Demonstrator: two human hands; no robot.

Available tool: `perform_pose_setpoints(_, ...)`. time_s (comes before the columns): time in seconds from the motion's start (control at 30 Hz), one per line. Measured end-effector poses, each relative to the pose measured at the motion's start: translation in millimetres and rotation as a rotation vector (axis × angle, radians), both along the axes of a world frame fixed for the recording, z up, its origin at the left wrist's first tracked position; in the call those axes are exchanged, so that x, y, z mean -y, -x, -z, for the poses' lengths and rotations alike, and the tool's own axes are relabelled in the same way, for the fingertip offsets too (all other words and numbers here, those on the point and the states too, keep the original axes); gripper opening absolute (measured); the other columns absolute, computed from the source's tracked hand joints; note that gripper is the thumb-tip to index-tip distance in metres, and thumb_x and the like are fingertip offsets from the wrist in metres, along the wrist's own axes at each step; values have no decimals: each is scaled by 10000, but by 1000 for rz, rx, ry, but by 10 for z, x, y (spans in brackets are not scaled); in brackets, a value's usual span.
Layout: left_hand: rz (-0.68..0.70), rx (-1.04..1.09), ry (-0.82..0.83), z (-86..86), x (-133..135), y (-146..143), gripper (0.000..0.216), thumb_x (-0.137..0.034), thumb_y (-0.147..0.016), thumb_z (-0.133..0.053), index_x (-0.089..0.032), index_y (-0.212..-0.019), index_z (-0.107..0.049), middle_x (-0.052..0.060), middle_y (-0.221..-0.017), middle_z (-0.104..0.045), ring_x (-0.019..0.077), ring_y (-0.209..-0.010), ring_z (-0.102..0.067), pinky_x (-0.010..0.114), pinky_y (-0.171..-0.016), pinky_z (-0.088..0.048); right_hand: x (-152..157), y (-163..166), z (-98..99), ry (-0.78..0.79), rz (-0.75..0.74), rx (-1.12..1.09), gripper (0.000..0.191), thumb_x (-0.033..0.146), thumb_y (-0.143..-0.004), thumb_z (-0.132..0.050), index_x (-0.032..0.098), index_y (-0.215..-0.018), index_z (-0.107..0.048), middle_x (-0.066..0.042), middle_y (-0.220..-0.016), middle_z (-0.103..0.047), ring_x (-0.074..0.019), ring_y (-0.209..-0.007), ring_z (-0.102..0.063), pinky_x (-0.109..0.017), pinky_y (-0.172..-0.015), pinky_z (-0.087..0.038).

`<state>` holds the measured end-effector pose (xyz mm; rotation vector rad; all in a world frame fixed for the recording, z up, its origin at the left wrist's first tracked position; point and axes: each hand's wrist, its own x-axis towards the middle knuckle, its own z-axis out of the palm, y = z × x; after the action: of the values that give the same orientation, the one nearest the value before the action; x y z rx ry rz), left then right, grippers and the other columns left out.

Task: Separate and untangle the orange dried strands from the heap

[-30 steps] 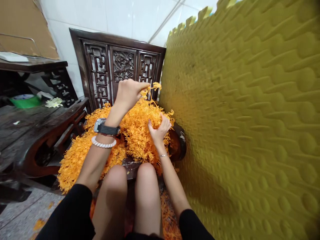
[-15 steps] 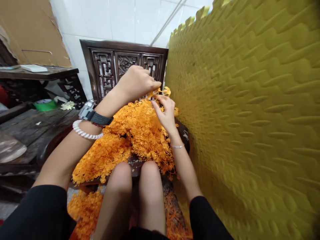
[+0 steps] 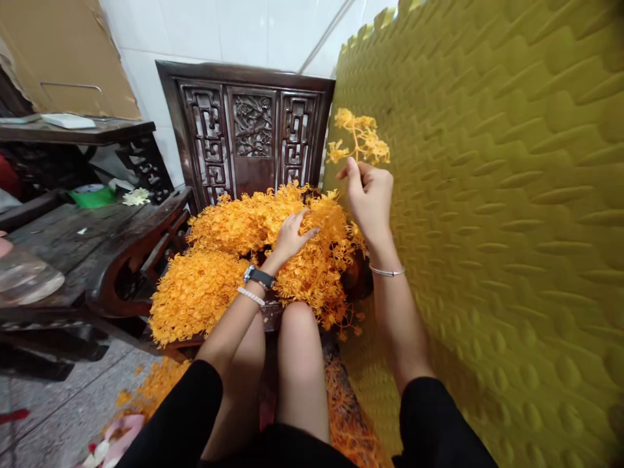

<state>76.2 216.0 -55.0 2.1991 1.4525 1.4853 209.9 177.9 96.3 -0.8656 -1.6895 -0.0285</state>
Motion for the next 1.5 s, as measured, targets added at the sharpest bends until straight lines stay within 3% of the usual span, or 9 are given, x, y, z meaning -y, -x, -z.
perform_pose_setpoints(0.3, -72, 6, 30, 326, -139, 28, 535, -574, -743, -562, -161, -1083, -566, 151, -1158, -597, 273, -1233, -434, 388, -1105, -230, 7, -8, -109, -92, 53, -172, 465, 500, -866, -403, 177, -610, -619, 53, -444, -269, -77, -429, -282, -272, -498, -246)
perform_pose_setpoints(0.5, -213, 102, 207, 798, -193, 371, 467, -447, -846, -457, -106, -1161, -515, 211, -1239, -531, 304, -1253, -412, 440, -1072, -257, 236, -189, -646, -337, 96, -238, 462, 479, -879, -385, 174, -645, -641, 10, -536, -345, -89, -484, -334, -281, -526, -265)
perform_pose_setpoints(0.6, -225, 159, 301, 912, -253, 510, 500, -391, -841, -473, -37, -1196, -477, 271, -1270, -488, 337, -1251, -413, 459, -1052, -277, 313, -265, -929, -316, -14, -209, 437, 508, -856, -414, 187, -670, -645, 0, -547, -384, -84, -462, -350, -270, -479, -256)
perform_pose_setpoints(0.7, -187, 201, 339, 846, -309, 482, 548, -408, -810, -524, -61, -1229, -455, 251, -1280, -490, 333, -1256, -411, 456, -1052, -280, 270, -215, -1001, -116, -106, -140, 426, 507, -835, -462, 167, -648, -639, 34, -452, -375, -48, -363, -306, -245, -407, -210)
perform_pose_setpoints(0.87, -85, 265, 282, 566, -287, 268, 830, -369, -711, -665, -160, -1387, -232, 180, -1409, -369, 276, -1316, -340, 429, -1081, -260, 79, -27, -711, 186, -255, -185, 389, 417, -865, -449, 142, -637, -605, 91, -348, -283, -29, -296, -247, -226, -373, -173)
perform_pose_setpoints(1.13, -12, 342, 39, -41, 146, 147, 655, -396, -838, -530, -336, -1406, -209, 10, -1544, -12, 241, -1410, 44, 468, -1139, -82, -215, 138, -230, 274, -374, -324, 447, 587, -837, -375, 198, -728, -566, 63, -479, -351, -54, -372, -205, -242, -385, -191)
perform_pose_setpoints(1.2, 149, 347, 14, -195, 276, 38, 707, -394, -785, -613, -320, -1393, -261, 33, -1527, -158, 263, -1410, -34, 483, -1139, -102, -257, 200, -146, 261, -397, -365, 455, 599, -840, -348, 208, -749, -562, 59, -504, -348, -59, -382, -203, -244, -391, -205)
perform_pose_setpoints(1.33, 506, 429, 210, -291, 384, -222, 662, -384, -765, -639, -161, -1336, -388, 141, -1236, -575, 255, -1155, -533, 377, -960, -447, -289, 277, -46, 261, -417, -378, 426, 578, -848, -355, 211, -754, -551, 57, -522, -332, -61, -392, -234, -238, -395, -215)
perform_pose_setpoints(1.5, 304, 426, 107, -107, 151, -264, 314, -350, -839, -540, -150, -1070, -610, 102, -1108, -654, 205, -1035, -603, 327, -913, -464, -188, 231, -10, 110, -359, -449, 408, 544, -865, -365, 211, -710, -543, 74, -476, -273, -49, -367, -216, -224, -391, -213)
